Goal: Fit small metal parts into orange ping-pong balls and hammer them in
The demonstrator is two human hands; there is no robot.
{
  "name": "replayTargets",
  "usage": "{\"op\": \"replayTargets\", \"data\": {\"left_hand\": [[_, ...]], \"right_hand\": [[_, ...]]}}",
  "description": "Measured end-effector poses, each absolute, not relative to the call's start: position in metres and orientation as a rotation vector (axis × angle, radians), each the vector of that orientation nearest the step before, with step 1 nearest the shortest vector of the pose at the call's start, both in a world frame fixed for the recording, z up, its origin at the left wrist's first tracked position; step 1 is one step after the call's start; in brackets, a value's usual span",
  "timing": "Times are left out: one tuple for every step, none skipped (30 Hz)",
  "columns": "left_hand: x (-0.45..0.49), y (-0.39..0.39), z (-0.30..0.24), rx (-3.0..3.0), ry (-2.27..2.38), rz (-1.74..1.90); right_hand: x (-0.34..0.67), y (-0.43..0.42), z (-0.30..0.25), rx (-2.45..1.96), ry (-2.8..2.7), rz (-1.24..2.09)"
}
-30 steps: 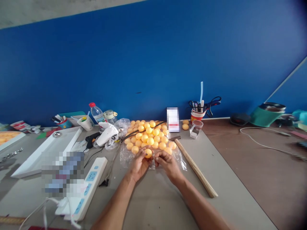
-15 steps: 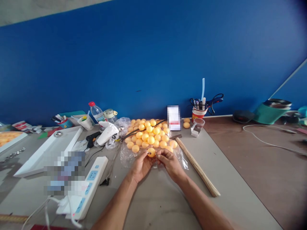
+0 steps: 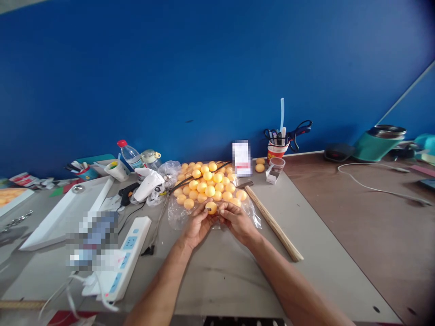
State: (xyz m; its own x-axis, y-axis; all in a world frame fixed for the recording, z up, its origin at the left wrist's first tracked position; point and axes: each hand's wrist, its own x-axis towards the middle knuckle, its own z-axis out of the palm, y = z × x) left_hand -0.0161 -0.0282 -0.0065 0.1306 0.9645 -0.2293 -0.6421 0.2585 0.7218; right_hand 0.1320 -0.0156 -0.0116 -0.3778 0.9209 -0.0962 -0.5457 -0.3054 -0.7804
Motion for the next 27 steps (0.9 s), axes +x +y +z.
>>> {"op": "replayTargets", "data": {"left_hand": [[-0.0156,-0.0282,-0.0064,0.532,0.767,1.246],[-0.015,-0.0283,-0.0064,0.546,0.768,1.249],[-0.0144,-0.0284,-0.0065,0.561,0.765,1.256],[-0.0138,-0.0285,-0.0067,0.577,0.759,1.262],[-0.0133,-0.0286,-0.0071,0.595,0.756,1.265],[-0.013,-0.0288,-0.0076,0.613,0.755,1.265],[-0.0129,-0.0289,-0.0081,0.629,0.76,1.262],[-0.0129,-0.0291,-0.0087,0.643,0.77,1.256],[-0.013,-0.0294,-0.0092,0.654,0.784,1.253],[-0.0131,-0.0296,-0.0095,0.661,0.8,1.251],[-0.0131,-0.0299,-0.0096,0.665,0.816,1.248],[-0.013,-0.0302,-0.0095,0.666,0.829,1.244],[-0.0128,-0.0304,-0.0093,0.666,0.838,1.241],[-0.0125,-0.0306,-0.009,0.667,0.844,1.239],[-0.0122,-0.0307,-0.0087,0.67,0.847,1.238],[-0.0119,-0.0307,-0.0086,0.675,0.847,1.236],[-0.0116,-0.0307,-0.0087,0.68,0.846,1.235],[-0.0114,-0.0306,-0.009,0.687,0.844,1.23],[-0.0113,-0.0305,-0.0094,0.693,0.839,1.222],[-0.0111,-0.0305,-0.01,0.699,0.832,1.211],[-0.011,-0.0304,-0.0106,0.705,0.824,1.204],[-0.0109,-0.0304,-0.0111,0.711,0.82,1.203],[-0.0108,-0.0304,-0.0116,0.716,0.819,1.205],[-0.0107,-0.0304,-0.012,0.718,0.822,1.21],[-0.0108,-0.0304,-0.0124,0.719,0.829,1.215],[-0.0109,-0.0303,-0.0128,0.719,0.836,1.217],[-0.0111,-0.0302,-0.0132,0.72,0.843,1.216]], "right_hand": [[0.1319,-0.0156,-0.0121,-0.682,-0.826,1.853],[0.1319,-0.0157,-0.0123,-0.686,-0.833,1.854],[0.132,-0.0158,-0.0123,-0.69,-0.842,1.853],[0.1322,-0.016,-0.0119,-0.693,-0.85,1.85],[0.1325,-0.0161,-0.0114,-0.699,-0.859,1.849],[0.1327,-0.0162,-0.0107,-0.709,-0.865,1.849],[0.1329,-0.0163,-0.0101,-0.723,-0.865,1.848],[0.133,-0.0165,-0.0094,-0.737,-0.858,1.846],[0.133,-0.0166,-0.009,-0.75,-0.848,1.844],[0.1329,-0.0168,-0.0088,-0.761,-0.838,1.842],[0.1327,-0.017,-0.0087,-0.77,-0.831,1.841],[0.1324,-0.0172,-0.0089,-0.776,-0.83,1.837],[0.1321,-0.0174,-0.0092,-0.78,-0.833,1.831],[0.1317,-0.0175,-0.0095,-0.784,-0.841,1.82],[0.1314,-0.0176,-0.0099,-0.786,-0.852,1.805],[0.131,-0.0177,-0.0102,-0.787,-0.864,1.789],[0.1307,-0.0177,-0.0106,-0.787,-0.878,1.774],[0.1304,-0.0175,-0.0109,-0.786,-0.889,1.765],[0.1302,-0.0174,-0.0113,-0.784,-0.896,1.763],[0.13,-0.0172,-0.0116,-0.783,-0.899,1.765],[0.1298,-0.0169,-0.012,-0.785,-0.897,1.771],[0.1296,-0.0167,-0.0124,-0.79,-0.891,1.78],[0.1295,-0.0165,-0.0128,-0.797,-0.884,1.785],[0.1293,-0.0164,-0.0132,-0.806,-0.878,1.792],[0.1292,-0.0162,-0.0135,-0.812,-0.871,1.796],[0.1291,-0.0161,-0.0138,-0.815,-0.864,1.8],[0.1291,-0.0159,-0.0141,-0.814,-0.86,1.804]]}}
